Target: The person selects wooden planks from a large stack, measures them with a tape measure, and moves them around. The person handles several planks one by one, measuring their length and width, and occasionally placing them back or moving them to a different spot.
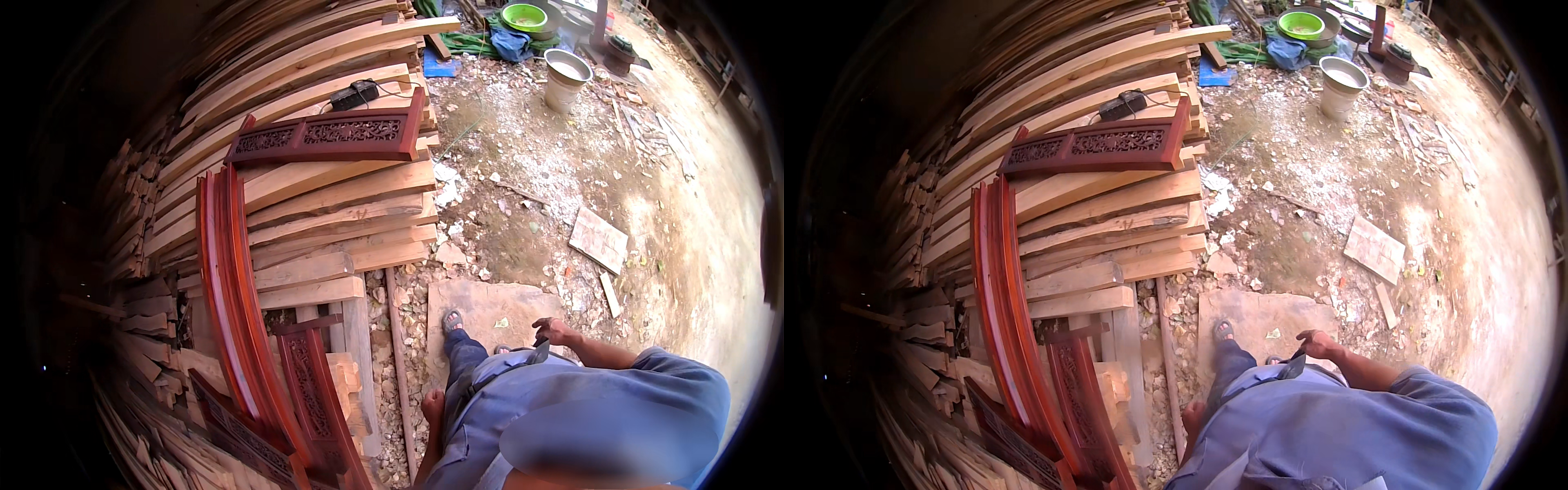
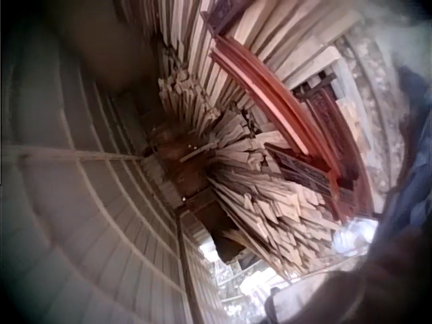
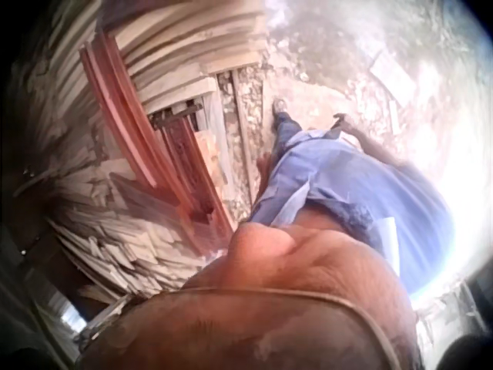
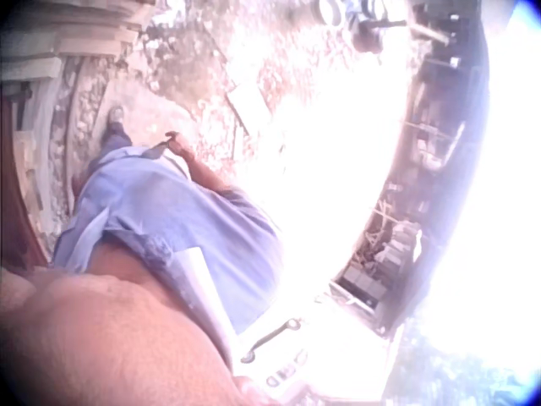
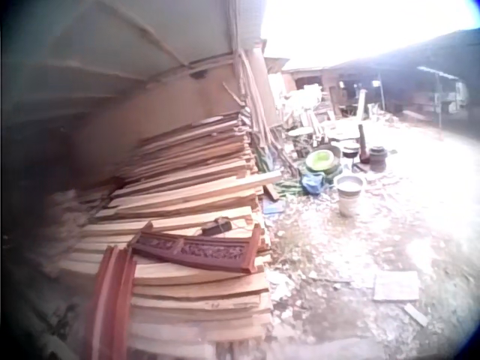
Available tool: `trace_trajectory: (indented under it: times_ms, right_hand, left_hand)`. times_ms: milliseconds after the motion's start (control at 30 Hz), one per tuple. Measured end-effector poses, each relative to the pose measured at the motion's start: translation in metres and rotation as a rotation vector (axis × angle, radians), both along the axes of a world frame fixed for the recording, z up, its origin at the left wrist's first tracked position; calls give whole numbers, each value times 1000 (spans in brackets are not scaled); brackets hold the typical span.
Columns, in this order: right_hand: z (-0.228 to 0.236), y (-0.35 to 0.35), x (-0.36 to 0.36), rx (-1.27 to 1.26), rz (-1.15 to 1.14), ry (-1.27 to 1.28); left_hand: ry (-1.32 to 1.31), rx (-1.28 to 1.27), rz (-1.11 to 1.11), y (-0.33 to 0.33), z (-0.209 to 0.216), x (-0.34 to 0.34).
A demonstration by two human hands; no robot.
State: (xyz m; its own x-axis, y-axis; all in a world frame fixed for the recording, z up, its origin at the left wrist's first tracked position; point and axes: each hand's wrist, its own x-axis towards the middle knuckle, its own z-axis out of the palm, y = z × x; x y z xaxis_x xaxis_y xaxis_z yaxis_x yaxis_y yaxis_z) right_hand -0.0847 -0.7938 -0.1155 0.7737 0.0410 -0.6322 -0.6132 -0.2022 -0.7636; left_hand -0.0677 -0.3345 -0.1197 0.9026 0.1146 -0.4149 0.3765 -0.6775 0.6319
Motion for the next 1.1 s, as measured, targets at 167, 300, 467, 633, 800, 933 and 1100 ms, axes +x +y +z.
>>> trace_trajectory:
  times_ms: [167,300,467,633,800,933,1100]
  right_hand:
    - [66,-39,59,-216,-120,-77]
    - [91,-45,66,-204,-436,-102]
    - [101,-28,33,-411,-435,212]
    - [87,-9,-25,-323,-541,392]
    - [75,-34,-10,-240,-552,457]
    - [63,-104,47,-212,-484,419]
    - [73,-261,200,-203,-545,286]
  left_hand:
    - [34,-4,-154,-51,62,196]
    - [-192,-86,-237,-97,91,354]
    - [-581,-42,-530,-195,157,491]
    - [-706,145,-724,-280,170,567]
    - [-676,395,-757,-295,140,639]
    - [-673,529,-679,-293,137,667]
    - [-493,667,-477,-290,149,690]
